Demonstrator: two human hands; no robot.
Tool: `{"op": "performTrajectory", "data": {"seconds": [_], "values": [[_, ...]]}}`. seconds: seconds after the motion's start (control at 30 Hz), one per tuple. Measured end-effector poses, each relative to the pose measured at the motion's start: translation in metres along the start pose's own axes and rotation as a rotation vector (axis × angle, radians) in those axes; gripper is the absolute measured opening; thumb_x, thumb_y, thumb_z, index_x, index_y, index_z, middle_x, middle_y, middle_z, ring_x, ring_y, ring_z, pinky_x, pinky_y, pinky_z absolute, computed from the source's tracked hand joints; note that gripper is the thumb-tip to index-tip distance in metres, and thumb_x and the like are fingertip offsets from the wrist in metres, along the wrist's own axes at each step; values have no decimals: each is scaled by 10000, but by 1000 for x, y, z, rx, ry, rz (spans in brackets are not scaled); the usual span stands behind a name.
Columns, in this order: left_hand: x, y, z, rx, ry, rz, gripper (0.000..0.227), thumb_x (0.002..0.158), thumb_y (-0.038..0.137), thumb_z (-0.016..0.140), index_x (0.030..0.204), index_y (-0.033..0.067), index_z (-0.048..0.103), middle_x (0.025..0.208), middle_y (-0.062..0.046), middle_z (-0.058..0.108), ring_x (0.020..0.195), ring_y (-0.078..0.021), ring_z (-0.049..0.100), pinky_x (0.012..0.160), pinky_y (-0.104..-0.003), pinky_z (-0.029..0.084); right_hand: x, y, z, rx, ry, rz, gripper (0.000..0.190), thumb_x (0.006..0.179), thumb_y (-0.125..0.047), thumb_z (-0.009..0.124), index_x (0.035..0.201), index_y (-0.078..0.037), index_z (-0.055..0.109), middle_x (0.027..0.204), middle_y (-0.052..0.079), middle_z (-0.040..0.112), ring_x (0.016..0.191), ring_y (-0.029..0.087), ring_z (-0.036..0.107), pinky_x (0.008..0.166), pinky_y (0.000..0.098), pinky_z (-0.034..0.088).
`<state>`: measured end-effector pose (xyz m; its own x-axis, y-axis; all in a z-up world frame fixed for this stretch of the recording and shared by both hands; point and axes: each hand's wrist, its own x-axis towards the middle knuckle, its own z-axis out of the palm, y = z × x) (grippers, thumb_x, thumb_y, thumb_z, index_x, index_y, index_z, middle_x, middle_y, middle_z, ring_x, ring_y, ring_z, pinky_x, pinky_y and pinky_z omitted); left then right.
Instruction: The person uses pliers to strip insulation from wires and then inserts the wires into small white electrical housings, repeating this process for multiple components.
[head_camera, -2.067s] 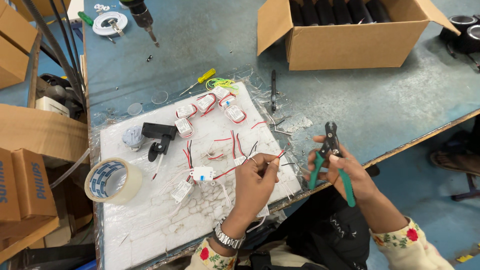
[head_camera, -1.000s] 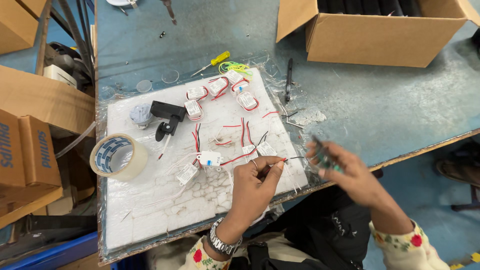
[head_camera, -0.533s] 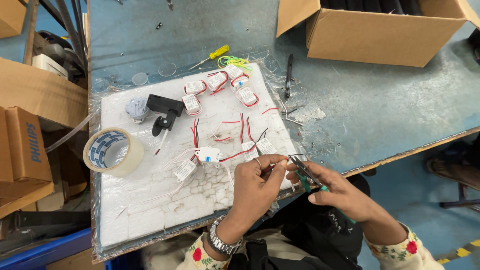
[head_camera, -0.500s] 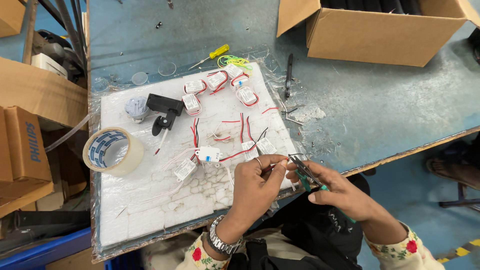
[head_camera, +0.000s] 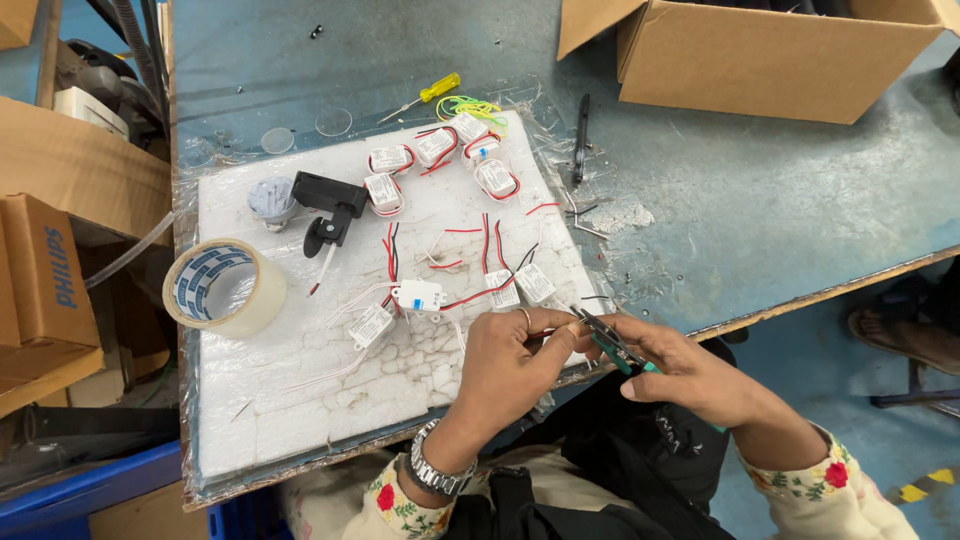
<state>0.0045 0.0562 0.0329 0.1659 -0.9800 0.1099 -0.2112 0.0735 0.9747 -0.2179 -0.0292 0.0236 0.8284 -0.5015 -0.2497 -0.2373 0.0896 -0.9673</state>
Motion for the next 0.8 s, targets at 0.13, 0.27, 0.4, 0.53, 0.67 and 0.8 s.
{"op": "performTrajectory", "data": {"seconds": [0.13,0.27,0.4,0.53,0.67,0.8], "values": [[1,2,-1,13,-19,4,205,871,177,677,956,41,805,732,-51,785,555,-41,618,505,-235,466,-1,-1,-2,-3,-1,6,722,752,-134,652,1445,19,521,1354,120,639,1307,224,557,1140,385,368],[1,4,0,28,-26,-56,209,858,184,684,953,48,811,651,-52,748,495,-49,520,455,-254,393,-1,2,-4,11,0,5,732,733,-128,652,1436,31,527,1342,118,642,1288,224,558,1137,381,362],[1,2,1,23,-26,-26,208,870,188,688,957,42,807,635,-36,725,513,-36,531,470,-244,405,-1,3,-7,-7,-17,-1,753,718,-130,644,1443,26,516,1334,115,652,1289,221,568,1140,378,366],[1,1,1,-3,-31,-12,208,884,185,683,966,35,802,656,-26,734,540,-23,546,485,-237,419,-2,6,-10,-1,-24,-6,753,709,-109,630,1440,30,516,1319,116,649,1275,219,567,1129,375,374],[1,2,2,10,-25,-38,213,872,182,688,973,35,805,639,-44,727,526,-31,531,474,-244,408,-2,18,-13,6,0,-37,727,706,-91,625,1417,41,547,1244,114,654,1196,218,582,1088,374,415],[1,3,3,-73,-53,-26,218,905,163,656,988,26,803,680,-1,730,569,-6,544,504,-222,436,-2,27,-11,71,31,-42,676,732,-68,629,1393,67,587,1133,134,634,1074,239,557,995,404,451]]}}
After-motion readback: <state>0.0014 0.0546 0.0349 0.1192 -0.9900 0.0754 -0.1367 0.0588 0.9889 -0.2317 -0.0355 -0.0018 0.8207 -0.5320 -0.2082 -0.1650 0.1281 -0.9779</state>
